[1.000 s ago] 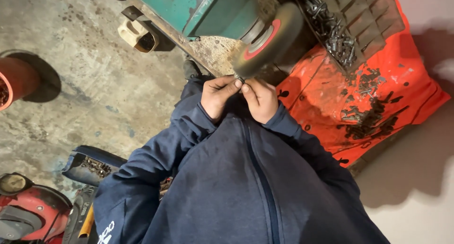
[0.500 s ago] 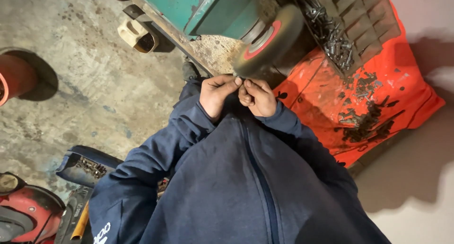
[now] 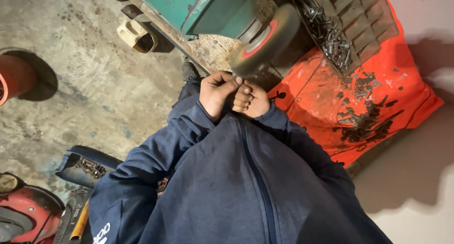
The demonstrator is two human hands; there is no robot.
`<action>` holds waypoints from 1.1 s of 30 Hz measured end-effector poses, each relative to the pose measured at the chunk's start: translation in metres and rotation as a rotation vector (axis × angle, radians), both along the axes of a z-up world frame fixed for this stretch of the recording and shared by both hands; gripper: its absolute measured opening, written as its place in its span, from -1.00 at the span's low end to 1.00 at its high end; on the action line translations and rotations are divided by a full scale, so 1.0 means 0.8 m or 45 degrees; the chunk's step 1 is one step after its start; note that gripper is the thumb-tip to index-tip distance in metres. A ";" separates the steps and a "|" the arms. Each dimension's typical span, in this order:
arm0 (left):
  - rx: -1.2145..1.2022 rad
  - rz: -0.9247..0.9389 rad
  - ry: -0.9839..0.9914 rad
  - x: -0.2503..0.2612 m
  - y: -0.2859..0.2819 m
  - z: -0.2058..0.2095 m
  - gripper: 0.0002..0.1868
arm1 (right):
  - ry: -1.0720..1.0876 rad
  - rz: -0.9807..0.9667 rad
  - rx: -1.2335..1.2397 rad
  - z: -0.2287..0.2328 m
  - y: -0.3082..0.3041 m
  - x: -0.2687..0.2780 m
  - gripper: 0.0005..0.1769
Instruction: The person repeatedly picks up small metal parts from a red cloth and grinds them against a rotating bench grinder wheel. The person holds each part with both hands, rotates it against the wheel, and then places it back on the cloth.
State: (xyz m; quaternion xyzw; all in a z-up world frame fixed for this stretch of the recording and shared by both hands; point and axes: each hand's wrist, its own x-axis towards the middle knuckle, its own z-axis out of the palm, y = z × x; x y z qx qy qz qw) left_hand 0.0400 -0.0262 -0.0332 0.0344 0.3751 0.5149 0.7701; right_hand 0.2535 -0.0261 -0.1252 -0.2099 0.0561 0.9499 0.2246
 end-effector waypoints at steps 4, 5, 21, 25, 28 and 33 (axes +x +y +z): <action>0.006 0.018 0.036 -0.001 0.000 -0.003 -0.89 | 0.049 0.002 -0.044 0.021 0.007 -0.014 -0.59; 0.033 0.049 0.013 0.001 -0.002 -0.007 -0.89 | -0.364 0.024 0.148 0.044 0.010 -0.024 -0.65; 0.211 -0.027 0.168 0.009 -0.011 -0.023 -0.78 | -1.856 0.049 2.011 0.143 0.021 -0.070 -0.77; 0.284 -0.035 0.123 0.007 -0.009 -0.021 -0.77 | -1.633 0.052 1.780 0.111 0.013 -0.052 -0.66; 0.210 -0.013 0.088 0.006 -0.009 -0.014 -0.79 | -1.142 -0.003 1.188 0.075 0.004 -0.034 -0.64; 0.179 -0.026 -0.070 0.005 -0.006 -0.011 -0.78 | -0.595 -0.095 0.436 0.044 0.000 -0.016 -0.67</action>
